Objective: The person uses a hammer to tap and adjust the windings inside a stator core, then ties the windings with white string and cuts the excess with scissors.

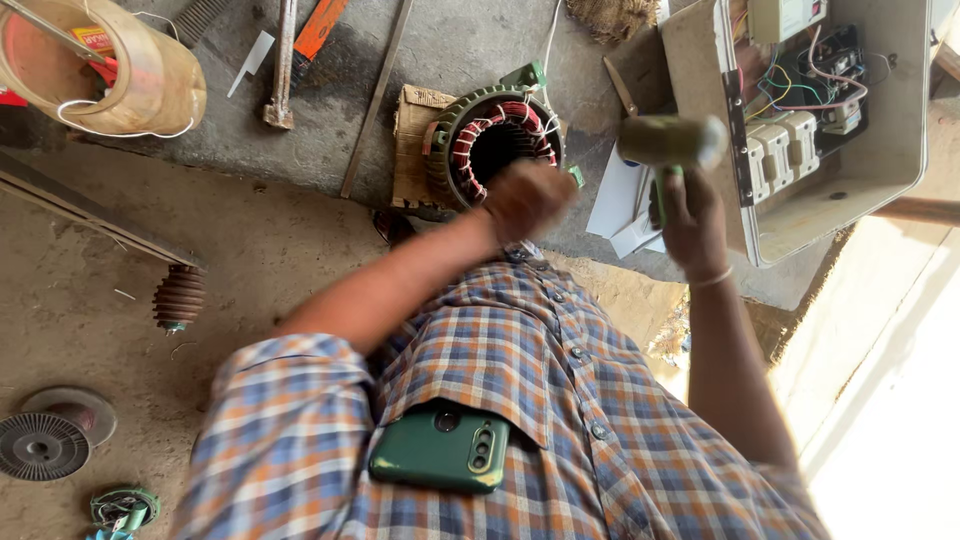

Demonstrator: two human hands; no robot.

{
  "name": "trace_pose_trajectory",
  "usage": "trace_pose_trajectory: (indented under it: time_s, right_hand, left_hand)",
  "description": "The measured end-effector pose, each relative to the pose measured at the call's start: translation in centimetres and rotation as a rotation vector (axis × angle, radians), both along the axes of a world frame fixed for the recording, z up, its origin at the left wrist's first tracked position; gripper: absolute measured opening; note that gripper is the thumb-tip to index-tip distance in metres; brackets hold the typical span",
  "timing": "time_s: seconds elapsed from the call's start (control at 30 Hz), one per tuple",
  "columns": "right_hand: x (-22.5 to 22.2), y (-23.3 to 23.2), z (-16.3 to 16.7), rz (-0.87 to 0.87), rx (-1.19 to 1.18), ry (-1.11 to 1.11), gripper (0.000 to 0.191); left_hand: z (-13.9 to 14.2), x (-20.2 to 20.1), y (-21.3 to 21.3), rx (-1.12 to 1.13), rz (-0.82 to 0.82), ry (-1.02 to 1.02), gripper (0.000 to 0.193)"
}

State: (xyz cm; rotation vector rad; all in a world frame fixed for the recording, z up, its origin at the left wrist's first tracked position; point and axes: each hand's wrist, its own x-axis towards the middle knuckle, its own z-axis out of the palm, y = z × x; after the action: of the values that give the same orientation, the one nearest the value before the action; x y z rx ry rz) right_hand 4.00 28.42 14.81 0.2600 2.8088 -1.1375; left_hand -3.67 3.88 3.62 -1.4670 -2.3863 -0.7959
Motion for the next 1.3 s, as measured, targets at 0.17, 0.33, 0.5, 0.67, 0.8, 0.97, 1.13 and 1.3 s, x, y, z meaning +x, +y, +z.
trace_pose_trajectory:
  time_s: [0.17,0.33,0.5,0.67,0.8,0.97,1.13,1.3]
  right_hand:
    - [-5.7,-6.8,0.7,0.373,0.118,-0.143,0.030]
    - [-7.4,-10.8,-0.3,0.393,0.204,-0.127,0.031]
    - [-7.7,-11.3,-0.2,0.502,0.210,-0.252,0.030]
    - [-6.9,-11.6,-0.9,0.348,0.201,-0.279,0.029]
    - [-5.5,-11.1,-2.1,-0.062,-0.083,-0.218,0.030]
    - [-3.6,-10.9,-3.9,0.365,0.203,-0.162,0.036]
    - [-3.6,-10.1,-5.3,0.321,0.318,-0.245,0.028]
    - [-4.7,-9.4,-6.5,-0.049,-0.020,0.074,0.034]
  left_hand:
    - [-2.8,4.3,2.1,0.064,-0.242,-0.040,0.018]
    - [-3.9,4.8,2.2,-0.207,-0.125,0.255,0.027]
    - [-3.8,4.7,2.8,-0.182,-0.131,0.325,0.030]
    - [-3.9,4.7,2.5,-0.234,-0.202,0.251,0.021]
    - [-4.0,4.7,2.7,-0.270,-0.181,0.303,0.024]
    - [-4.5,4.6,3.2,-0.306,-0.252,0.165,0.024]
    - [-4.2,4.7,3.2,-0.196,-0.007,0.633,0.035]
    - [-2.9,4.3,2.5,-0.384,-0.226,0.243,0.027]
